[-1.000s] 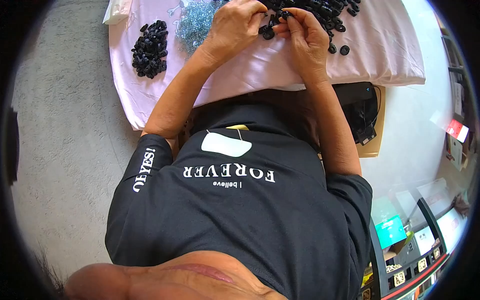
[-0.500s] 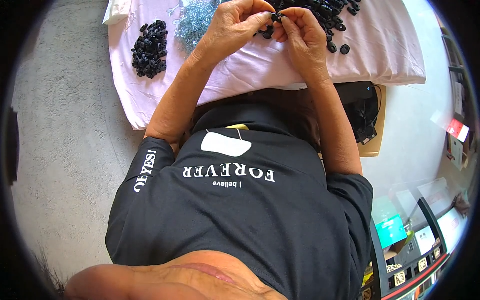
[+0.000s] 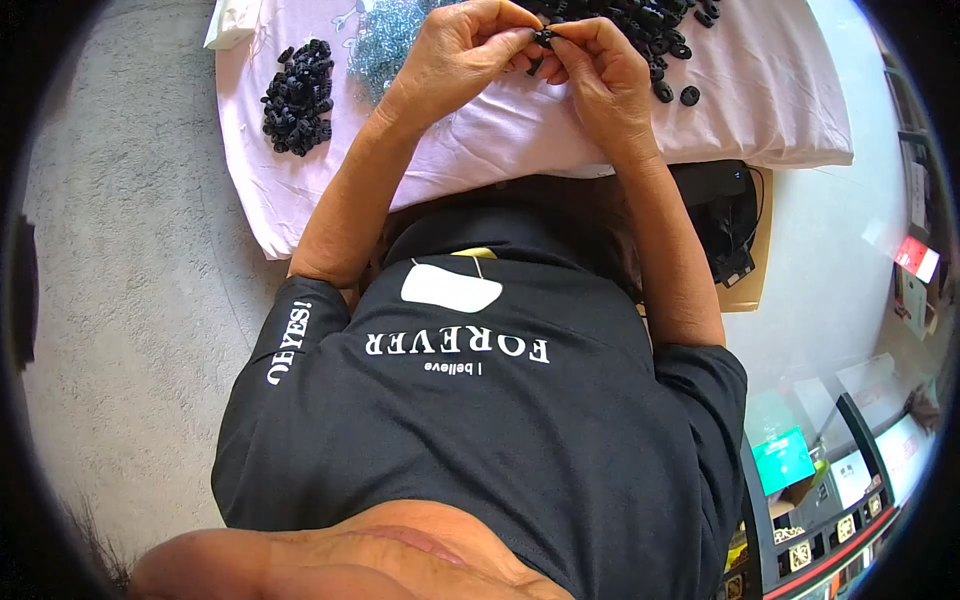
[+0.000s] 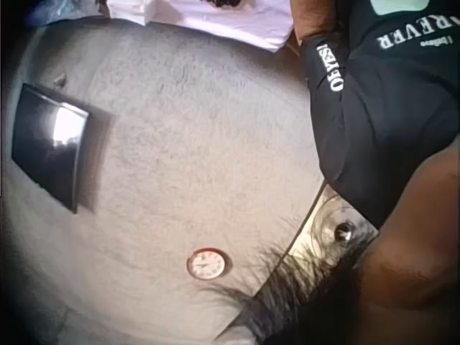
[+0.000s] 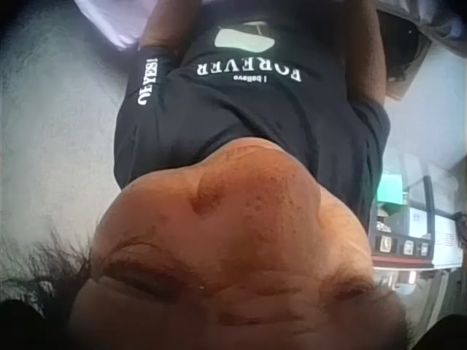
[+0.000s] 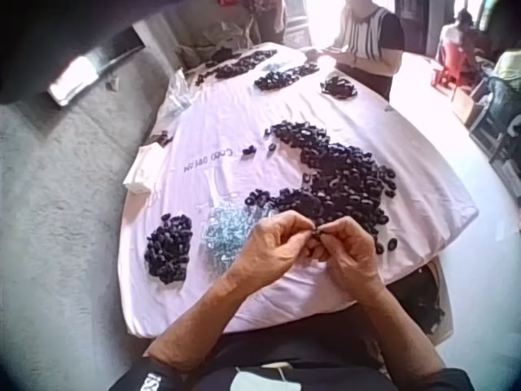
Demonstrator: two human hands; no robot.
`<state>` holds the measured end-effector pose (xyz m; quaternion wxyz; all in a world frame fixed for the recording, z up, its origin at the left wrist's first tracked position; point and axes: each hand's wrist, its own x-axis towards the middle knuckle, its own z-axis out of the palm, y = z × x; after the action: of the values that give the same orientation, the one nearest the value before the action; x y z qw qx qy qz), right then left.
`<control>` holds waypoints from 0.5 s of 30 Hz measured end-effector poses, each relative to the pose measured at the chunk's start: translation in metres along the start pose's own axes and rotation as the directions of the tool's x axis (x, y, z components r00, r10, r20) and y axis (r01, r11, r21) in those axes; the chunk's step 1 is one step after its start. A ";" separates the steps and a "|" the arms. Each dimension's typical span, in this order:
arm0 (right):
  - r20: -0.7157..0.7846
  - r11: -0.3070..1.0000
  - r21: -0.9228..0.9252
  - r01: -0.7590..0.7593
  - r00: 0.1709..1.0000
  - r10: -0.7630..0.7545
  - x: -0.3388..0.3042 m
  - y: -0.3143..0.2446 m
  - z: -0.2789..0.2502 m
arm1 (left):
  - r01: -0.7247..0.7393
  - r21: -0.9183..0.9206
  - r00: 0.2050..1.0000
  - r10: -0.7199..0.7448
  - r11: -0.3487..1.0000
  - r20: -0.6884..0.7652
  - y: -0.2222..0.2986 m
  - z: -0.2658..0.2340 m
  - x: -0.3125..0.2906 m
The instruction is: Sorting small black plastic components on a table.
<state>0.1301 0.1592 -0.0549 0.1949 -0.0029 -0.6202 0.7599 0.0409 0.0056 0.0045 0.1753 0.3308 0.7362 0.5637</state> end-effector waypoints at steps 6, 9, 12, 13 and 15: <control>0.013 1.000 0.011 -0.001 1.000 0.001 0.000 0.000 -0.001 | -0.060 0.143 0.997 0.067 0.988 -0.045 0.001 0.002 -0.004; 0.030 1.000 0.012 0.004 1.000 -0.005 -0.001 -0.002 0.000 | -0.162 0.221 0.978 0.187 0.962 -0.096 0.000 0.005 -0.008; 0.045 0.999 -0.027 0.038 0.998 -0.037 -0.001 -0.002 0.001 | -0.181 0.240 0.967 0.216 0.954 -0.132 0.002 0.009 -0.011; 0.053 0.996 -0.054 0.065 0.997 -0.062 -0.001 -0.001 0.002 | -0.178 0.235 0.964 0.217 0.956 -0.156 0.001 0.011 -0.012; 0.047 0.998 -0.039 0.058 0.997 -0.056 -0.002 -0.004 0.003 | -0.175 0.230 0.959 0.218 0.957 -0.181 0.000 0.012 -0.013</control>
<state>0.1326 0.1558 -0.0513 0.2020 0.0284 -0.6397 0.7411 0.0584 0.0051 -0.0003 0.0053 0.3597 0.7693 0.5280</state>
